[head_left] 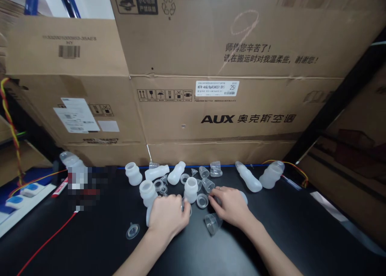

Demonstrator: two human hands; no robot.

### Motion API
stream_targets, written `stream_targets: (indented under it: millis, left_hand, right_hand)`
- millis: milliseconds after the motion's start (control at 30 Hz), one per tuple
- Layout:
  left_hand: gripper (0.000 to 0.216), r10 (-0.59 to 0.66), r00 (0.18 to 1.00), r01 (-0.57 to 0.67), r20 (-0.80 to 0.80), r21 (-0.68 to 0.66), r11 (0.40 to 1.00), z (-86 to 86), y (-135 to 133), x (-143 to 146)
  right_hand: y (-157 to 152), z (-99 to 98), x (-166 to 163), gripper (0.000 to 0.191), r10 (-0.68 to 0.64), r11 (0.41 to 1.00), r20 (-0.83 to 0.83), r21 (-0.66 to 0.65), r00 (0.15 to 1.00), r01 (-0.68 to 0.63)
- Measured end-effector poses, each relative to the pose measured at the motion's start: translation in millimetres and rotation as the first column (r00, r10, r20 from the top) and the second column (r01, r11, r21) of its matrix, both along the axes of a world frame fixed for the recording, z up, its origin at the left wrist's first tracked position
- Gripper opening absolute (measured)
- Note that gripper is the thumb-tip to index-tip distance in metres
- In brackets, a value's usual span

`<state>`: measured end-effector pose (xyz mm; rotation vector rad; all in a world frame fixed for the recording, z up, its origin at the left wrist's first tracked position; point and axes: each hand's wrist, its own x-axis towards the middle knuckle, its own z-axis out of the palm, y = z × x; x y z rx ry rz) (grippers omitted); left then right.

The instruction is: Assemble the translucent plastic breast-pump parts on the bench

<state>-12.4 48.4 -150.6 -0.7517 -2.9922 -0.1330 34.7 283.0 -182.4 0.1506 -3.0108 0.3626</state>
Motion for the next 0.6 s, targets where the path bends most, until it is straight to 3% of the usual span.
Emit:
stream_targets:
  millis: [600]
  left_hand:
    - [0.044, -0.012, 1.0, 0.012, 0.007, -0.013, 1.0, -2.2, -9.6, 2.5]
  right_hand:
    - [-0.8, 0.0, 1.4, 0.021, -0.008, 1.0, -0.018, 0.01, 1.0, 0.009]
